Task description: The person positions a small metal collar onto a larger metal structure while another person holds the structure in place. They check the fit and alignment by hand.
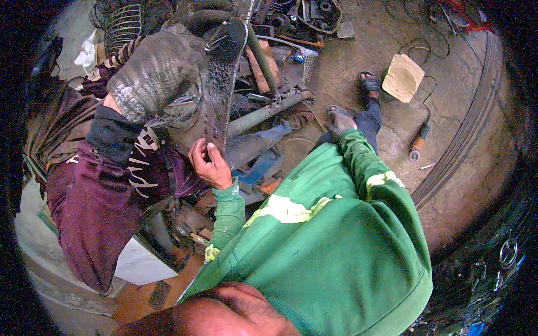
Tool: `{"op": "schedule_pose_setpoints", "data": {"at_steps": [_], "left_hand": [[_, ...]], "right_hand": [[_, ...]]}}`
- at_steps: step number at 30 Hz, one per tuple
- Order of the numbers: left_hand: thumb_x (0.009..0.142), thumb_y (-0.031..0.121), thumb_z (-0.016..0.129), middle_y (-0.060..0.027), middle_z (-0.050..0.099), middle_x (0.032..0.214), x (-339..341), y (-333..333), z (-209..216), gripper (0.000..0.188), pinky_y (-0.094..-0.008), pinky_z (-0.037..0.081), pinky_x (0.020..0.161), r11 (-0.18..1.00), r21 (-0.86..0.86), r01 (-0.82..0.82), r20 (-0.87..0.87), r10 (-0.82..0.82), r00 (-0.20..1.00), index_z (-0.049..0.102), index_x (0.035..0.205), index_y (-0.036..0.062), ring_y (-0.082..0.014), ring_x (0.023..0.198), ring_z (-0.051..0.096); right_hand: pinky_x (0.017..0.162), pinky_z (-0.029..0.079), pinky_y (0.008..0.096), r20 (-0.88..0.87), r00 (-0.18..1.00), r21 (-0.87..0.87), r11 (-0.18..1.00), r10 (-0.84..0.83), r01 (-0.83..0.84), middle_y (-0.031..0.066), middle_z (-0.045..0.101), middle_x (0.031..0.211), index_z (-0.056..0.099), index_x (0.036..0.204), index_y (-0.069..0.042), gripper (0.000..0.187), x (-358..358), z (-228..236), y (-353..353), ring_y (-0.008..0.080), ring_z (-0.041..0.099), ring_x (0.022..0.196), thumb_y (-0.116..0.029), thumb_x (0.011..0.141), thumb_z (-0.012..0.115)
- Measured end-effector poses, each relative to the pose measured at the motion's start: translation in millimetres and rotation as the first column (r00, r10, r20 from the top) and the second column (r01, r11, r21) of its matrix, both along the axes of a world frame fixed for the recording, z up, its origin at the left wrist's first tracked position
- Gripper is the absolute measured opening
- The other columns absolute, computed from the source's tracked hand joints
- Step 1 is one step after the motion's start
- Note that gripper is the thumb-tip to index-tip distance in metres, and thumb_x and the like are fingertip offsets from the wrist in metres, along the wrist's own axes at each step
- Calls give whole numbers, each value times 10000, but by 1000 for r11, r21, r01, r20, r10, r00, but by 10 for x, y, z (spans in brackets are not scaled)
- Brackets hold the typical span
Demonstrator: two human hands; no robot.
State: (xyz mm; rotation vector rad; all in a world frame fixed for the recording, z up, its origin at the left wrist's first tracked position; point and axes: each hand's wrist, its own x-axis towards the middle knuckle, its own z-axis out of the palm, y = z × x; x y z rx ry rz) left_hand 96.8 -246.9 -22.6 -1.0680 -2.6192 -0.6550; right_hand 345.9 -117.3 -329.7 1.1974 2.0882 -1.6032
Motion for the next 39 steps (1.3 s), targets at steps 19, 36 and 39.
{"op": "schedule_pose_setpoints", "data": {"at_steps": [19,36,39], "left_hand": [[905,106,638,-155,637,1121,10,23,19,231,-378,510,809,1000,0,11,8,-11,1000,663,1098,-19,-298,988,624],[899,84,614,-196,629,1095,47,70,75,210,-453,479,916,1000,-12,-7,39,8,999,638,1067,-40,-365,1017,601],[898,98,631,-161,637,1119,-15,40,39,220,-395,503,823,999,-13,52,-19,-52,998,666,1078,-23,-315,1018,615]], "right_hand": [[942,492,493,-36,999,32,999,-36,37,226,616,1231,537,1257,-86,570,43,-28,-12,421,604,1128,-433,837,704],[930,498,515,-25,1000,58,998,-1,3,266,662,1149,614,1280,-133,435,-25,79,53,445,633,1073,-375,922,562],[944,495,503,-33,999,59,998,-1,3,260,655,1175,596,1305,-136,440,-34,27,32,437,624,1103,-362,929,559]]}}
